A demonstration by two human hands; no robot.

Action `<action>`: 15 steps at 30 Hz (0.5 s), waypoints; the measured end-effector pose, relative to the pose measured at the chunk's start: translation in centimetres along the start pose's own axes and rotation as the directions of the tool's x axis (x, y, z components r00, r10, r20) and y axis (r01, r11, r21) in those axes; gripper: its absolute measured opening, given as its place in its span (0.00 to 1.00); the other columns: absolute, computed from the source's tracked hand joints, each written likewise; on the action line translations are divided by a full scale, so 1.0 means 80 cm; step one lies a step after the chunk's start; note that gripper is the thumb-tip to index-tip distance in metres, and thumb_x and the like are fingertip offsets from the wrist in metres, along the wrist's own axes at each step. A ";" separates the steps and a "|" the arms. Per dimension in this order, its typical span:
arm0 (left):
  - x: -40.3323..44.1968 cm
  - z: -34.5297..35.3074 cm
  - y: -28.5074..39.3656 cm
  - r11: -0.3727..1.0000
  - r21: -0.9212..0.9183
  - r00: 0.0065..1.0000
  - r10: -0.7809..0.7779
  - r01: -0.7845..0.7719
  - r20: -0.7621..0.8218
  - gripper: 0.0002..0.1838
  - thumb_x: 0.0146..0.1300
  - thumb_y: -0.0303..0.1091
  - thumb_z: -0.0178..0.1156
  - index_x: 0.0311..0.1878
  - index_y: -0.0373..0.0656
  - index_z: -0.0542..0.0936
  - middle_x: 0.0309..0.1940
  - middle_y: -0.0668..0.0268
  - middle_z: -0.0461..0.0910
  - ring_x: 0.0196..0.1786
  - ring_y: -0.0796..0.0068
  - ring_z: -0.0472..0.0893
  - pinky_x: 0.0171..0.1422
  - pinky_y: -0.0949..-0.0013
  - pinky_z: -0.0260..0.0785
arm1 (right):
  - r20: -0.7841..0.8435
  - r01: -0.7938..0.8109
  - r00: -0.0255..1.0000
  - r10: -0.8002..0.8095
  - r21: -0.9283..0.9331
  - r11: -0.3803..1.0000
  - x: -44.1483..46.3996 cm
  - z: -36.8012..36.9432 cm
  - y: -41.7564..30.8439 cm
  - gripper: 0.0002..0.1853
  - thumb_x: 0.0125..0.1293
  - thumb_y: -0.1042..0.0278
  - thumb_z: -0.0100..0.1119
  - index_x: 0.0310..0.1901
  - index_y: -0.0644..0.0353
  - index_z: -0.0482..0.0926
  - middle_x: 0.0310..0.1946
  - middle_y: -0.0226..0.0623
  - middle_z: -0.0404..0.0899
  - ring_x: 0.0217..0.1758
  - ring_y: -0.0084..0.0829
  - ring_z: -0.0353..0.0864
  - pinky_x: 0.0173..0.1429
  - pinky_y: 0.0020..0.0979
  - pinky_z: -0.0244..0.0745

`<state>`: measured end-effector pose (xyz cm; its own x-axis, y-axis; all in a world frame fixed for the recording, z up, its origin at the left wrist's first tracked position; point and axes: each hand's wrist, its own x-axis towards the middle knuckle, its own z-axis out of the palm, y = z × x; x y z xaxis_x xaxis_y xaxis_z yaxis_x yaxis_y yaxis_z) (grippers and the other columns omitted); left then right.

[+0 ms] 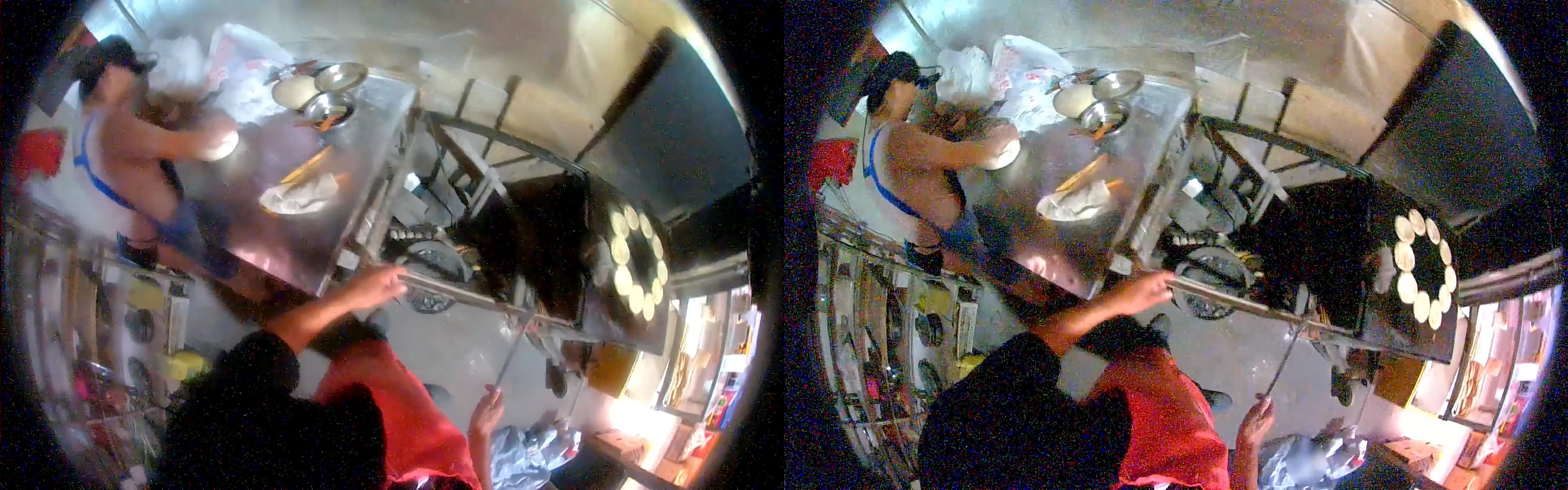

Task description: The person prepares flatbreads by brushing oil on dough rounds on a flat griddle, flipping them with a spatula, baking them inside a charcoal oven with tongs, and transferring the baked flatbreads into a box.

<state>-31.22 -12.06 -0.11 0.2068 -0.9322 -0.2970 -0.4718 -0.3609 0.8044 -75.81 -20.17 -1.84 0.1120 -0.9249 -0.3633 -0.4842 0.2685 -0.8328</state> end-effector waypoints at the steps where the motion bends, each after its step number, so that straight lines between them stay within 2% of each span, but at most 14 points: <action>1: -0.011 0.048 0.010 0.997 0.071 1.000 -0.006 0.008 -0.027 0.27 0.68 0.44 0.60 0.65 0.42 0.70 0.46 0.56 0.80 0.47 0.63 0.80 0.52 0.60 0.74 | -0.008 -0.009 1.000 0.009 0.007 1.000 -0.003 -0.024 0.002 0.25 0.76 0.48 0.44 0.42 0.64 0.80 0.21 0.20 0.63 0.25 0.13 0.56 0.28 0.24 0.50; 3: -0.036 0.135 0.025 0.988 0.154 1.000 -0.004 0.007 -0.020 0.25 0.68 0.43 0.59 0.63 0.41 0.72 0.42 0.59 0.81 0.44 0.67 0.80 0.50 0.61 0.74 | -0.177 0.114 0.979 -0.105 0.041 0.993 -0.013 -0.066 -0.026 0.22 0.76 0.49 0.44 0.43 0.63 0.78 0.23 0.21 0.62 0.26 0.16 0.57 0.29 0.24 0.52; 4: -0.047 0.166 0.028 0.986 0.164 1.000 0.008 -0.011 0.021 0.24 0.68 0.44 0.59 0.61 0.40 0.73 0.40 0.60 0.81 0.43 0.69 0.80 0.49 0.62 0.74 | -0.227 0.091 0.972 -0.065 0.104 0.990 -0.012 -0.087 -0.017 0.20 0.76 0.51 0.45 0.41 0.62 0.76 0.24 0.21 0.61 0.26 0.16 0.57 0.30 0.24 0.53; 5: -0.056 0.195 0.035 0.995 0.074 0.994 -0.065 0.059 0.092 0.24 0.68 0.43 0.59 0.61 0.39 0.74 0.44 0.56 0.82 0.45 0.65 0.81 0.51 0.62 0.74 | -0.285 0.064 0.959 -0.016 0.162 0.985 -0.011 -0.118 0.000 0.18 0.76 0.53 0.46 0.39 0.61 0.75 0.25 0.21 0.60 0.27 0.17 0.57 0.30 0.24 0.54; 6: -0.065 0.219 0.037 0.990 -0.003 0.974 -0.140 0.143 0.177 0.23 0.67 0.42 0.59 0.60 0.38 0.74 0.47 0.51 0.82 0.47 0.61 0.83 0.54 0.61 0.74 | -0.269 0.092 0.961 -0.061 0.108 0.990 -0.012 -0.153 0.015 0.14 0.75 0.58 0.49 0.34 0.58 0.70 0.25 0.20 0.60 0.27 0.16 0.57 0.29 0.23 0.55; 8: -0.074 0.270 -0.010 0.977 0.004 0.952 -0.208 0.213 0.223 0.23 0.67 0.41 0.59 0.59 0.36 0.74 0.49 0.51 0.82 0.50 0.60 0.82 0.56 0.61 0.73 | -0.204 0.068 0.979 -0.011 0.276 0.959 -0.013 -0.212 0.048 0.11 0.75 0.64 0.50 0.33 0.56 0.65 0.24 0.20 0.61 0.25 0.14 0.58 0.26 0.23 0.57; 9: -0.082 0.284 -0.014 0.984 0.028 0.941 -0.178 0.178 0.287 0.23 0.67 0.41 0.59 0.59 0.36 0.74 0.49 0.51 0.82 0.50 0.60 0.82 0.56 0.61 0.73 | -0.187 -0.034 0.977 0.098 0.320 0.947 -0.020 -0.237 0.030 0.09 0.75 0.67 0.49 0.34 0.55 0.64 0.23 0.21 0.61 0.23 0.14 0.59 0.24 0.22 0.58; 10: -0.084 0.295 -0.019 0.989 0.035 0.960 -0.148 0.144 0.238 0.21 0.67 0.40 0.60 0.58 0.37 0.75 0.46 0.55 0.82 0.47 0.64 0.81 0.54 0.63 0.74 | -0.162 -0.026 0.980 0.111 0.450 0.893 -0.015 -0.255 0.064 0.07 0.74 0.69 0.49 0.36 0.56 0.66 0.23 0.22 0.63 0.21 0.15 0.62 0.22 0.22 0.60; 11: -0.075 0.300 -0.008 0.993 0.040 0.977 -0.117 0.112 0.180 0.20 0.67 0.39 0.61 0.57 0.37 0.76 0.44 0.59 0.82 0.45 0.68 0.81 0.52 0.65 0.74 | -0.184 -0.049 0.972 0.143 0.439 0.897 -0.022 -0.268 0.063 0.06 0.74 0.69 0.49 0.37 0.56 0.66 0.22 0.22 0.64 0.21 0.15 0.62 0.23 0.21 0.60; 12: -0.063 0.311 0.003 0.995 0.047 0.974 -0.096 0.088 0.208 0.20 0.67 0.39 0.61 0.57 0.37 0.76 0.44 0.59 0.82 0.45 0.68 0.81 0.52 0.65 0.74 | -0.194 -0.071 0.967 0.167 0.426 0.902 -0.028 -0.277 0.060 0.05 0.74 0.69 0.49 0.38 0.57 0.67 0.22 0.22 0.64 0.21 0.15 0.63 0.23 0.21 0.60; 14: -0.046 0.318 0.072 0.997 0.028 0.986 -0.074 0.071 0.146 0.19 0.68 0.37 0.59 0.57 0.37 0.76 0.46 0.59 0.82 0.46 0.69 0.81 0.54 0.66 0.73 | -0.205 -0.074 0.958 0.202 0.502 0.862 -0.028 -0.294 0.076 0.03 0.74 0.71 0.49 0.40 0.58 0.68 0.22 0.23 0.65 0.22 0.16 0.65 0.23 0.21 0.61; 15: -0.030 0.314 0.121 0.994 -0.026 0.978 -0.102 0.108 0.180 0.18 0.68 0.35 0.58 0.57 0.37 0.76 0.49 0.59 0.82 0.48 0.70 0.80 0.56 0.66 0.72 | -0.197 -0.093 0.957 0.212 0.485 0.869 -0.029 -0.296 0.078 0.03 0.72 0.70 0.48 0.38 0.58 0.68 0.21 0.25 0.67 0.21 0.18 0.65 0.23 0.22 0.61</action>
<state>-57.81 -13.96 -4.55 0.0959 -0.8802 -0.4649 -0.4245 -0.4586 0.7807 -99.66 -22.71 3.74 -0.1666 -0.8813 -0.4423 -0.0103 0.4501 -0.8929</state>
